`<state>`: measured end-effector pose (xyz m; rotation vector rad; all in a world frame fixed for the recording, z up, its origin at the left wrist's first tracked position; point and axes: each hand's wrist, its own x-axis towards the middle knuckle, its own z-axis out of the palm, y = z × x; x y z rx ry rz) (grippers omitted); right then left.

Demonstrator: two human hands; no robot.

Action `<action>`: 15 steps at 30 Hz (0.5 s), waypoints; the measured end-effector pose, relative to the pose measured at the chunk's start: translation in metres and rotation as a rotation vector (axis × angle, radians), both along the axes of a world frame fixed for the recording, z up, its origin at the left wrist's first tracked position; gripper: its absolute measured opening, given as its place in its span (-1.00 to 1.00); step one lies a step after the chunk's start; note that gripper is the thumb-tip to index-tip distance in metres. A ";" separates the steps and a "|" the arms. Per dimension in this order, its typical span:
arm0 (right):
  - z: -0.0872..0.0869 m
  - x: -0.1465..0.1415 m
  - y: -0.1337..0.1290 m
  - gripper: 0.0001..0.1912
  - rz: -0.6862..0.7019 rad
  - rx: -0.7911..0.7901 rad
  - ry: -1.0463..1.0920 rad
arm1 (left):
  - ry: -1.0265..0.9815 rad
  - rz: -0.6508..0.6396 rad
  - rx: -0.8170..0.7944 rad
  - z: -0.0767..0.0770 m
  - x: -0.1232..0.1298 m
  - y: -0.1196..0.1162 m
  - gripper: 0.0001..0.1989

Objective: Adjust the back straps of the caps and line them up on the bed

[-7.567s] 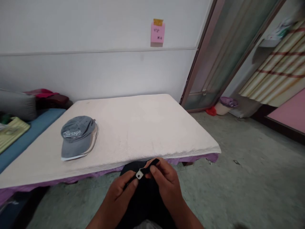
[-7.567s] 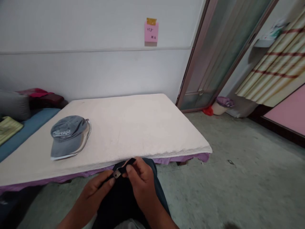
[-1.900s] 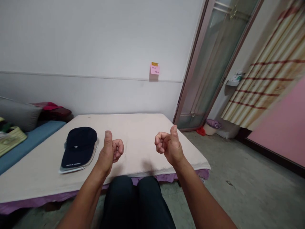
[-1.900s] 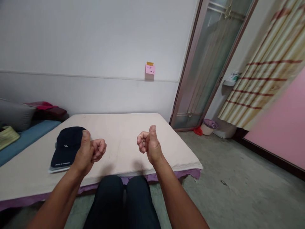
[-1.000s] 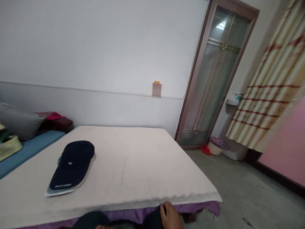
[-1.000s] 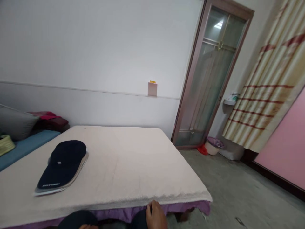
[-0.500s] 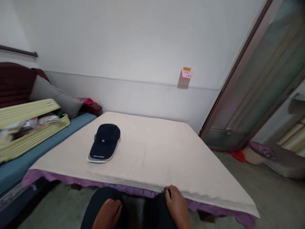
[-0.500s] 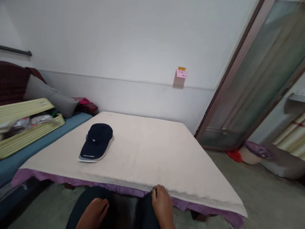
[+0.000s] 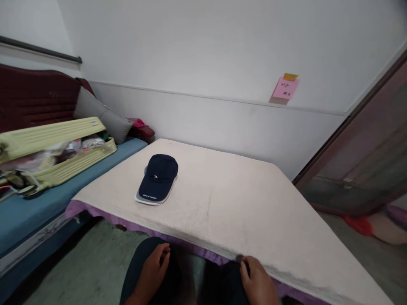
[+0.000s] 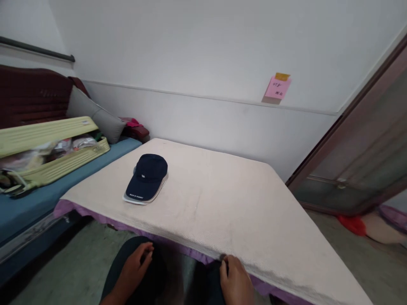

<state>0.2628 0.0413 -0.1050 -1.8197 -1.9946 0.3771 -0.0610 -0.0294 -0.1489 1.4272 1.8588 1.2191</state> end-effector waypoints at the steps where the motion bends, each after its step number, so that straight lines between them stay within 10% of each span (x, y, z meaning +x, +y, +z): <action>1: -0.001 0.003 0.001 -0.72 -0.006 -0.004 0.007 | -0.142 0.063 0.003 0.004 -0.001 0.005 -0.77; 15: -0.006 0.022 0.010 -0.73 -0.029 -0.068 0.119 | -0.964 0.513 0.070 0.057 -0.073 0.094 -0.95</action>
